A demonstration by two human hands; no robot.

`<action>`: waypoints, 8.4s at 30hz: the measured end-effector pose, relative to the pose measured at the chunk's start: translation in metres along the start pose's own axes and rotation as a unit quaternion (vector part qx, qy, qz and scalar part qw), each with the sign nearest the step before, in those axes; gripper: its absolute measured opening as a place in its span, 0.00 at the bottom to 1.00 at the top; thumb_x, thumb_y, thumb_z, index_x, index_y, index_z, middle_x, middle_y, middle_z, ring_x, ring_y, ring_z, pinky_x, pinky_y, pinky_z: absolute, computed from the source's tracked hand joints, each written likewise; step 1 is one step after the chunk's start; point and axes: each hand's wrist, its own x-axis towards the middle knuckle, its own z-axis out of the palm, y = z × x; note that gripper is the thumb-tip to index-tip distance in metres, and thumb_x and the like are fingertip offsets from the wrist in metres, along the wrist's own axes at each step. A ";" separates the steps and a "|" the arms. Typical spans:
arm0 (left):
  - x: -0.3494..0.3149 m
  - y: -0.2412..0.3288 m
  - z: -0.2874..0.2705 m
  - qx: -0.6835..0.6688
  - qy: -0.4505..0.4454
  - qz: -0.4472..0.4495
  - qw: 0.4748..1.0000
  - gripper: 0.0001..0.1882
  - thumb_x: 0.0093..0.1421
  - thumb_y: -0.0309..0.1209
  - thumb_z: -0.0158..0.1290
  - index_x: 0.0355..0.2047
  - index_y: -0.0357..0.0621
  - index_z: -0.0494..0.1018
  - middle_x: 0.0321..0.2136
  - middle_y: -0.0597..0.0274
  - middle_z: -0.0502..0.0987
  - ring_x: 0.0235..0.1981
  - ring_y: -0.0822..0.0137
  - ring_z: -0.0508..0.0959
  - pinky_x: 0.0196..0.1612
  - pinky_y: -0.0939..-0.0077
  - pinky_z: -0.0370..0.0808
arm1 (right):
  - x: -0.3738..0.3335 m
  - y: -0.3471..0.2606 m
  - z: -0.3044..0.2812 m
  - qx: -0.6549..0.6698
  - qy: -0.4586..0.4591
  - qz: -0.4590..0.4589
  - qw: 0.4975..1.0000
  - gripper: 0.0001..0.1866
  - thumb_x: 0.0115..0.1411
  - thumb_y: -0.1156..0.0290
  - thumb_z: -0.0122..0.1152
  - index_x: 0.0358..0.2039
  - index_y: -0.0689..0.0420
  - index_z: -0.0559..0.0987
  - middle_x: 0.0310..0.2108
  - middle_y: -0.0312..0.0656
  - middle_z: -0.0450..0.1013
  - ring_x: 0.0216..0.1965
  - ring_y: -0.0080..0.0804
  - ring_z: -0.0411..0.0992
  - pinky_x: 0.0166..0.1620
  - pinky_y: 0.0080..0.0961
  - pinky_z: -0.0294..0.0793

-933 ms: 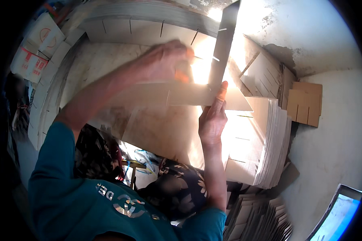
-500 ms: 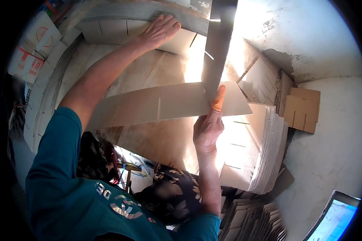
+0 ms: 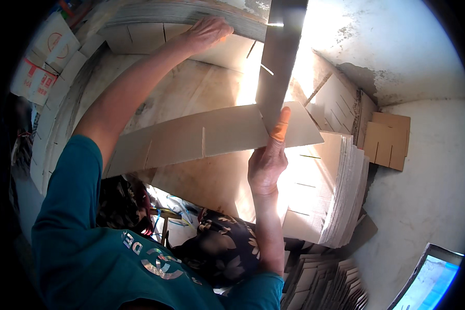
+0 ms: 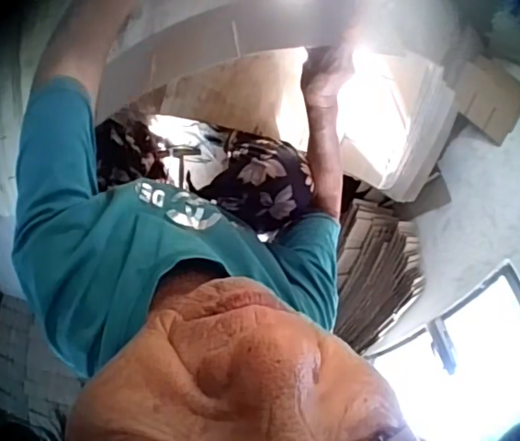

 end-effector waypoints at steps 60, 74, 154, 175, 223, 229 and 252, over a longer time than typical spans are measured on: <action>-0.006 -0.003 0.014 0.051 -0.021 -0.039 0.998 0.16 0.47 0.24 0.57 0.37 0.44 0.66 0.34 0.62 0.68 0.41 0.60 0.68 0.46 0.66 0.65 | -0.028 0.015 -0.002 -0.036 -0.067 0.060 0.995 0.43 0.52 0.87 0.57 0.66 0.53 0.50 0.43 0.49 0.73 0.38 0.39 0.77 0.38 0.27 0.78; -0.008 0.002 0.007 -0.042 0.032 -0.029 0.998 0.09 0.44 0.22 0.58 0.26 0.40 0.70 0.24 0.56 0.70 0.34 0.54 0.71 0.34 0.58 0.70 | -0.020 0.001 -0.005 -0.037 -0.044 0.006 0.998 0.42 0.52 0.87 0.58 0.65 0.55 0.51 0.42 0.48 0.74 0.38 0.36 0.77 0.39 0.26 0.77; -0.202 0.182 -0.153 -0.171 -0.366 0.046 0.914 0.12 0.52 0.30 0.55 0.37 0.39 0.71 0.22 0.51 0.73 0.29 0.50 0.74 0.34 0.59 0.69 | -0.161 0.088 -0.192 -0.564 -0.165 0.266 0.764 0.54 0.44 0.51 0.69 0.63 0.65 0.52 0.60 0.56 0.56 0.61 0.55 0.54 0.58 0.52 0.57; -0.212 0.185 -0.170 -0.248 -0.214 -0.119 0.937 0.26 0.45 0.33 0.62 0.46 0.43 0.72 0.45 0.55 0.73 0.51 0.56 0.70 0.53 0.64 0.65 | -0.071 -0.019 -0.228 -0.238 0.116 0.139 0.954 0.16 0.60 0.74 0.57 0.48 0.59 0.70 0.34 0.48 0.76 0.31 0.35 0.76 0.36 0.26 0.75; -0.120 0.122 -0.117 -0.244 -0.085 -0.209 0.943 0.14 0.51 0.32 0.59 0.34 0.36 0.73 0.36 0.56 0.76 0.45 0.58 0.73 0.40 0.62 0.71 | -0.019 -0.065 -0.091 0.323 -0.202 0.346 0.858 0.29 0.68 0.61 0.41 0.66 0.56 0.51 0.59 0.42 0.58 0.57 0.31 0.60 0.59 0.38 0.61; -0.103 0.077 -0.055 -0.070 0.067 -0.124 0.987 0.10 0.52 0.21 0.52 0.36 0.38 0.72 0.36 0.54 0.76 0.44 0.53 0.73 0.45 0.56 0.70 | -0.009 -0.071 -0.087 0.277 -0.243 0.334 0.867 0.30 0.68 0.60 0.42 0.66 0.55 0.49 0.58 0.42 0.59 0.57 0.34 0.59 0.60 0.43 0.57; -0.111 0.129 -0.147 -0.205 -0.192 -0.148 0.948 0.15 0.52 0.32 0.57 0.41 0.44 0.73 0.37 0.52 0.75 0.41 0.51 0.74 0.45 0.60 0.70 | 0.019 -0.083 -0.070 0.048 -0.450 0.258 0.854 0.42 0.52 0.85 0.55 0.66 0.56 0.50 0.46 0.51 0.73 0.48 0.30 0.71 0.51 0.26 0.68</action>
